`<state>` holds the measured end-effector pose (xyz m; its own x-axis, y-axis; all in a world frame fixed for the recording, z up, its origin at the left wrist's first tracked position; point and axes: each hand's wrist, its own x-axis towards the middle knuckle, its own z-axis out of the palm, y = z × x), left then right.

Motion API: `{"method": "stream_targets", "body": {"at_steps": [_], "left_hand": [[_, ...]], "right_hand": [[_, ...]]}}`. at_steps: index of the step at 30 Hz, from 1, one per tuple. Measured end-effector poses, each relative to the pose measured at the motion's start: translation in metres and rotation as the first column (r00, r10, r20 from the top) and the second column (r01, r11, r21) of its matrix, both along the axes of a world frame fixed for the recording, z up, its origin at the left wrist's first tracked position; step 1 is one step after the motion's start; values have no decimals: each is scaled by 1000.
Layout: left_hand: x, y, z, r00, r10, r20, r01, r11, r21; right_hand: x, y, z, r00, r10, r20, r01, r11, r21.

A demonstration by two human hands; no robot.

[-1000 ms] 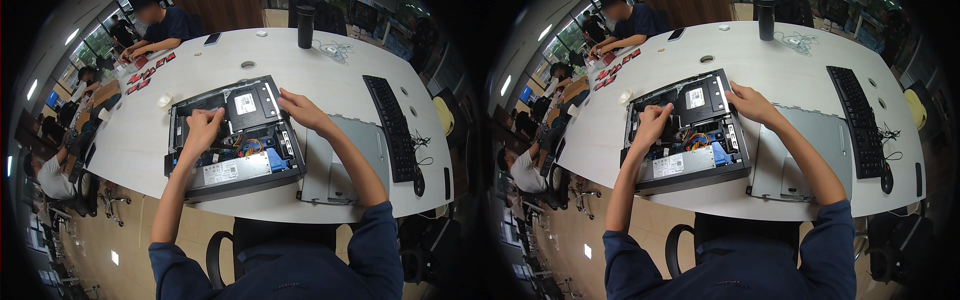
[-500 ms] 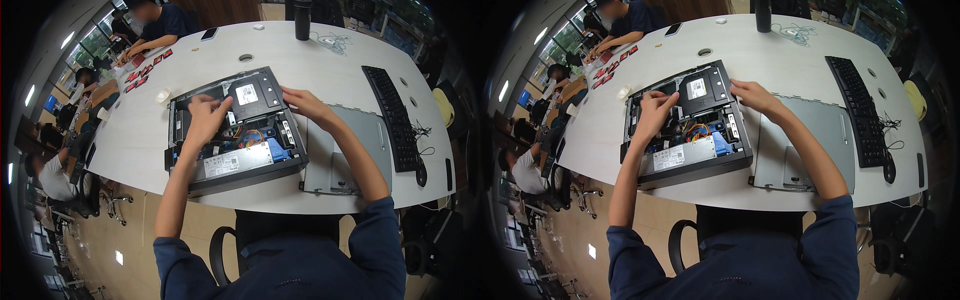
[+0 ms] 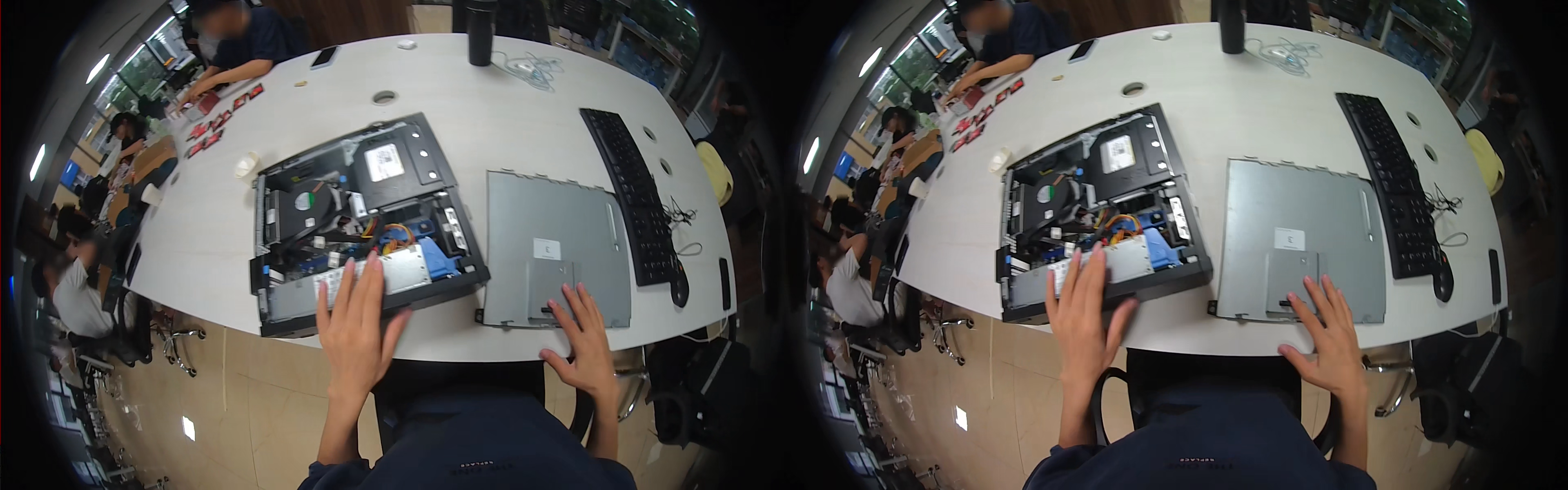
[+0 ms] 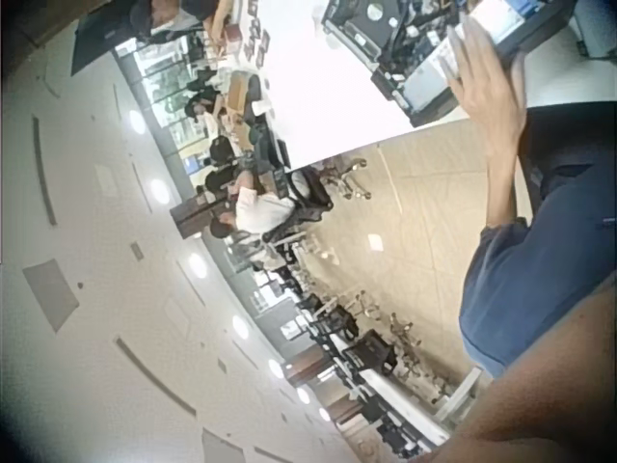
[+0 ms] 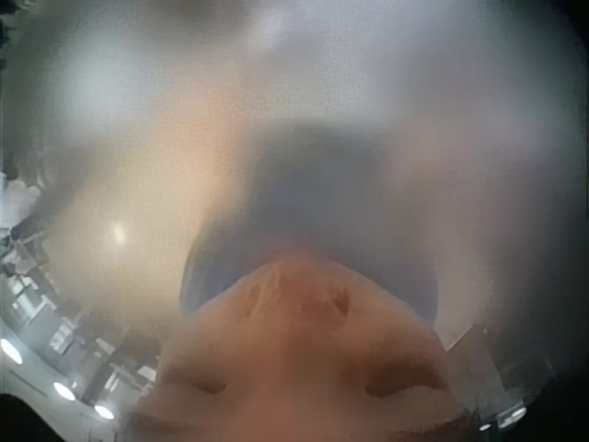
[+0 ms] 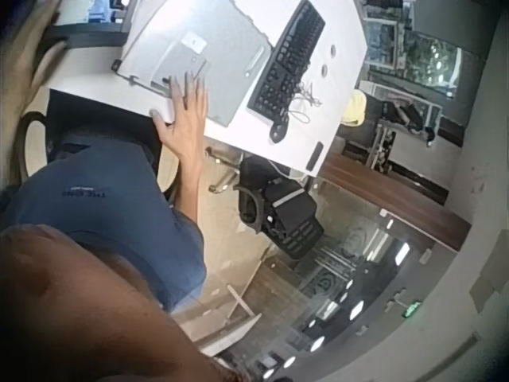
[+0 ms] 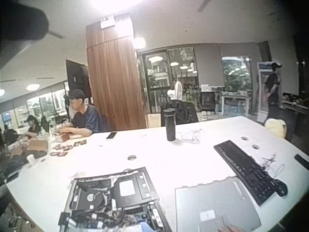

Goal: Connecting an SSD and other internal components into a PC case and plugging in a keyboard.

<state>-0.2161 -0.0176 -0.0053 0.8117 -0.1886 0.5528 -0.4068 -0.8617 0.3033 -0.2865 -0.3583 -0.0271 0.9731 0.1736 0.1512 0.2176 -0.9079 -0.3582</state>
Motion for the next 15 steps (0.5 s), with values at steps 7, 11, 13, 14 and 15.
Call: {"method": "stream_targets", "body": {"at_steps": [7,11,13,14,15], "left_hand": [[19,9,-45,940,90,328,-129,987,99],[16,0,-44,957,73,281,-96,993,69],[18,-2,-45,952,86,295,-116,989,87],[19,-2,-44,948,79,307,-107,991,75],[18,-2,-42,954,72,293,-97,993,72]], "right_hand": [[-24,3,-14,991,44,124,-41,999,-27],[-49,-19,-43,964,15,265,7,997,-81],[-50,-23,-36,939,49,339,-10,993,-114],[-48,-23,-32,935,43,352,2,992,-126],[-45,-23,-27,916,125,380,-43,975,-216]]}}
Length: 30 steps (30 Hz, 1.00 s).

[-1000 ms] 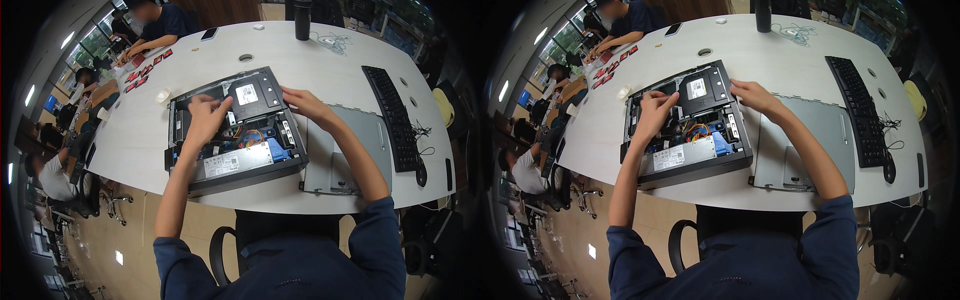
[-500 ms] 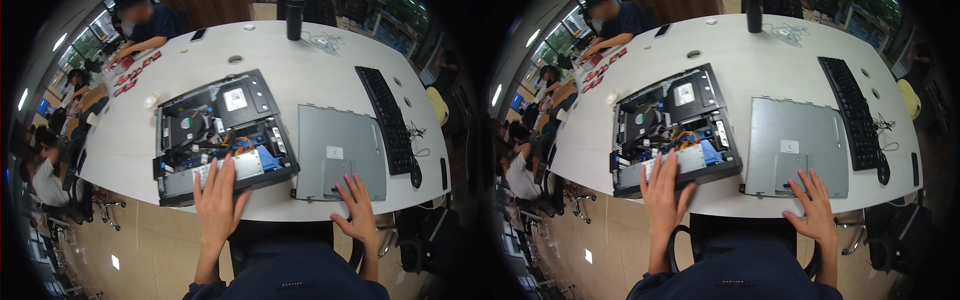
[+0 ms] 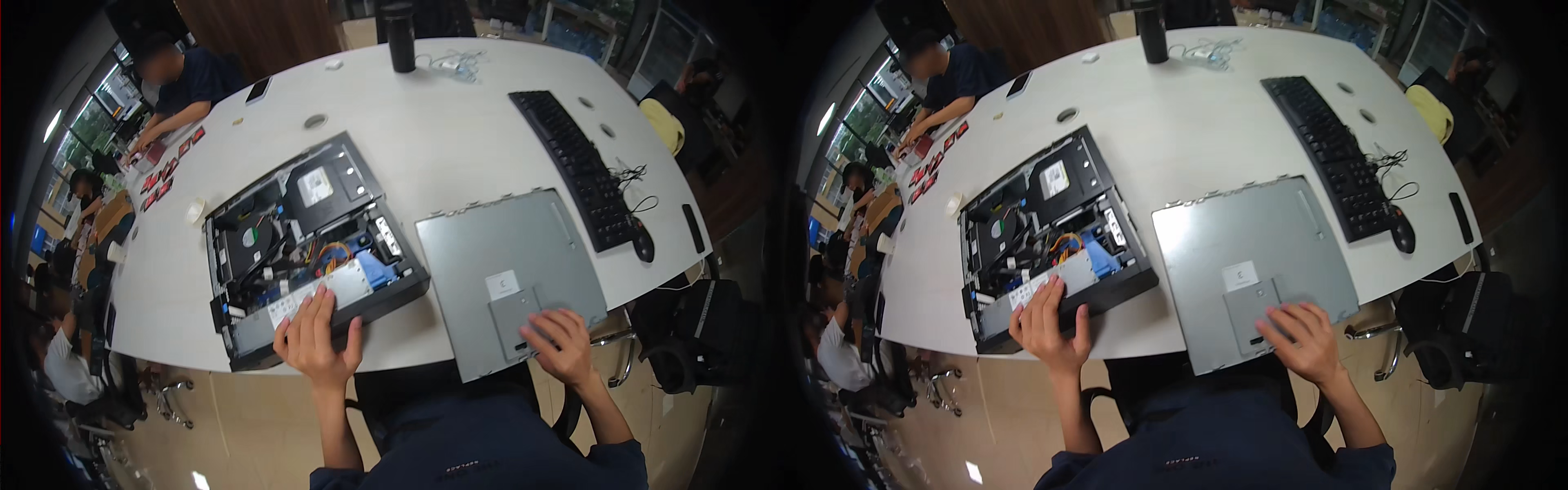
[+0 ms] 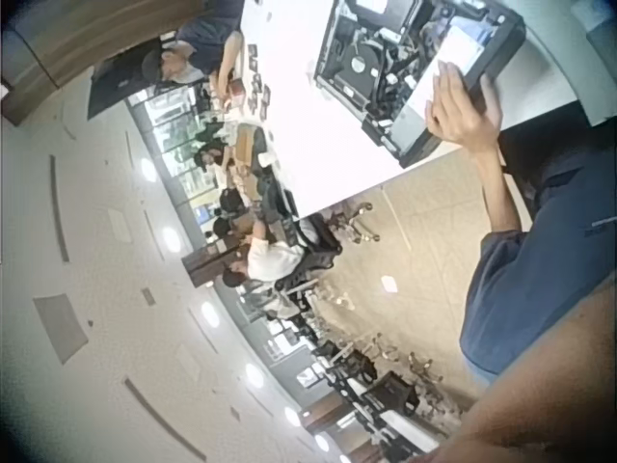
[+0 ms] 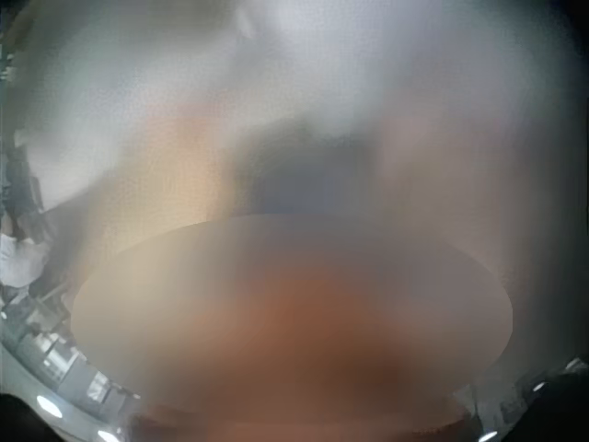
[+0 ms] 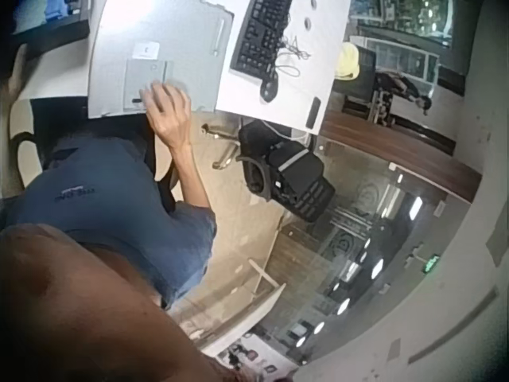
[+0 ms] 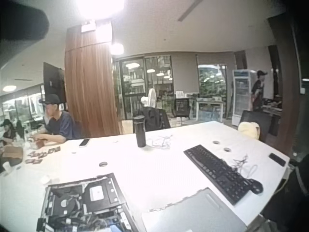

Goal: Connecting an SSD and other internal components into a PC case and plugging in a keyboard.

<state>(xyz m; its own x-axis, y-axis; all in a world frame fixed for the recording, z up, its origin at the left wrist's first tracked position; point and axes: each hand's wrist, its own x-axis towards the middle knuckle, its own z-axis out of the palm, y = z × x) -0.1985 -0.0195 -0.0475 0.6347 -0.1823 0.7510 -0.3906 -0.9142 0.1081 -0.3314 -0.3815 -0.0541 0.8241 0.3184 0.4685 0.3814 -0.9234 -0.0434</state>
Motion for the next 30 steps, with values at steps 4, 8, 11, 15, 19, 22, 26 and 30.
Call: {"method": "stream_targets", "body": {"at_steps": [4,8,11,15,19,22,26,30], "left_hand": [[-10,8,9,997,-13,-80,14,1000,2],[-11,10,7,996,-20,-89,18,1000,-23],[-11,10,7,997,-31,-66,29,999,-36],[-13,7,13,997,-44,-68,40,998,-53],[-17,3,27,990,-88,-109,70,986,-153],[-19,10,39,981,-138,-134,88,942,-325],[-22,29,34,963,-222,-151,129,877,-463],[-27,38,35,997,-40,-64,21,964,-266]], "right_hand": [[8,-2,22,983,102,150,-82,988,-133],[24,-12,73,927,146,347,-73,974,-213],[55,-15,113,885,200,421,-110,967,-229],[99,-15,164,905,230,359,-165,965,-204],[145,1,196,919,233,319,-180,966,-186],[157,14,218,962,180,206,-115,949,-295],[156,23,261,903,236,360,-136,950,-280],[155,56,306,824,316,469,-187,935,-302]]}}
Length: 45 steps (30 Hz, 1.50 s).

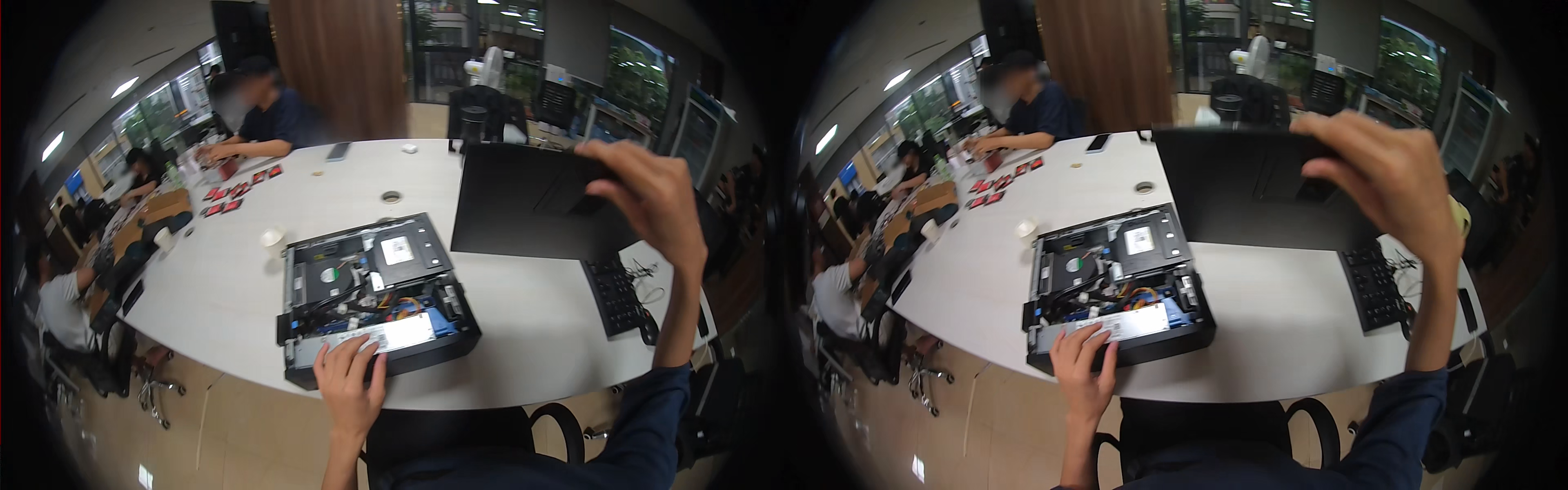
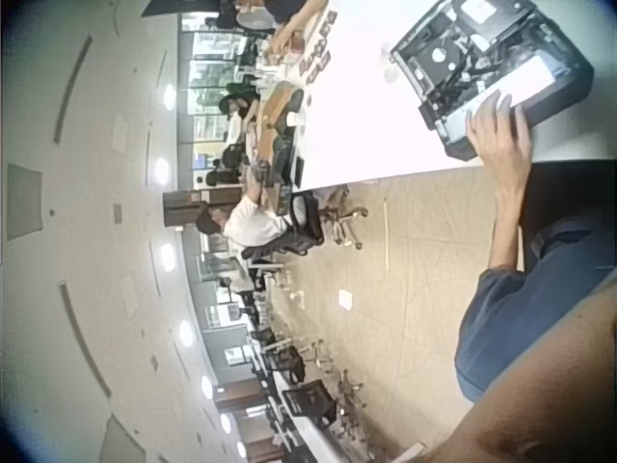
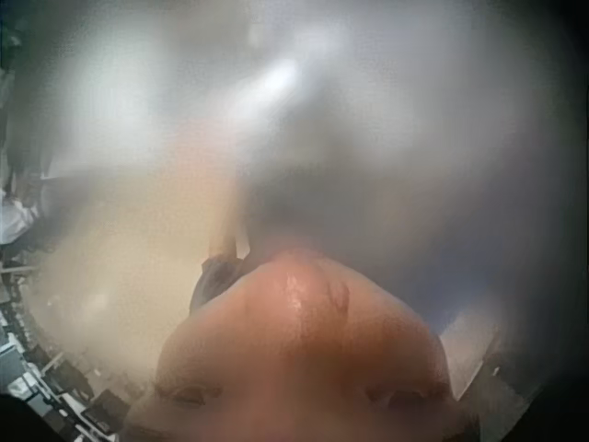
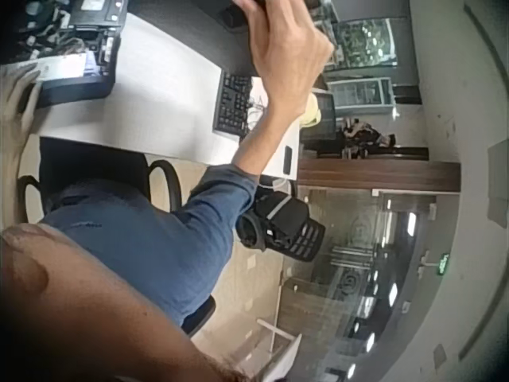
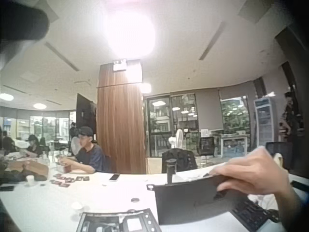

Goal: Connecting an SSD and other internal components into a PC case and plugging in a keyboard.

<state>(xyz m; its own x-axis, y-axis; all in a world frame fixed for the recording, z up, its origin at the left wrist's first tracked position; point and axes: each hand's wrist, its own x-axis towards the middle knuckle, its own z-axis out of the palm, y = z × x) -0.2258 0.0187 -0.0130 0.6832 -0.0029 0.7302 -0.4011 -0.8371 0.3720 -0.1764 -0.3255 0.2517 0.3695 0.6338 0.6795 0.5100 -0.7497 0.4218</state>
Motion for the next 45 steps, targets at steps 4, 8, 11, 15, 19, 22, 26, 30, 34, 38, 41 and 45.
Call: {"method": "stream_targets", "body": {"at_steps": [4,8,11,15,19,22,26,30,34,38,41,45], "left_hand": [[0,-6,2,1000,-12,9,13,996,-93],[-5,-5,-21,993,42,112,-35,997,-68],[-12,-5,-34,938,117,325,-134,991,29],[-7,5,-36,960,154,234,-172,983,60],[-2,13,-49,994,106,7,-106,994,8],[-2,15,-53,990,143,9,-143,982,122],[-2,19,-58,991,132,27,-134,984,120],[-4,21,-63,987,141,77,-151,975,161],[-4,21,-70,980,167,109,-183,971,152],[-3,21,-75,985,150,90,-166,965,204],[1,21,-77,984,139,108,-160,962,222],[6,27,-78,969,136,206,-179,962,206]], "right_hand": [[15,30,28,990,142,12,-143,989,41],[39,83,41,915,335,-225,-331,942,58],[62,127,37,740,523,-423,-484,851,205],[84,182,24,631,621,-464,-581,775,249],[99,220,13,537,670,-512,-677,705,212],[116,234,1,499,722,-480,-744,640,189],[118,236,2,489,636,-597,-636,728,254],[117,235,1,480,658,-580,-649,711,269],[115,234,4,491,621,-611,-608,746,269],[122,229,9,489,709,-508,-694,669,267],[129,219,9,568,641,-516,-640,738,213],[95,220,32,499,495,-711,-503,834,228]]}}
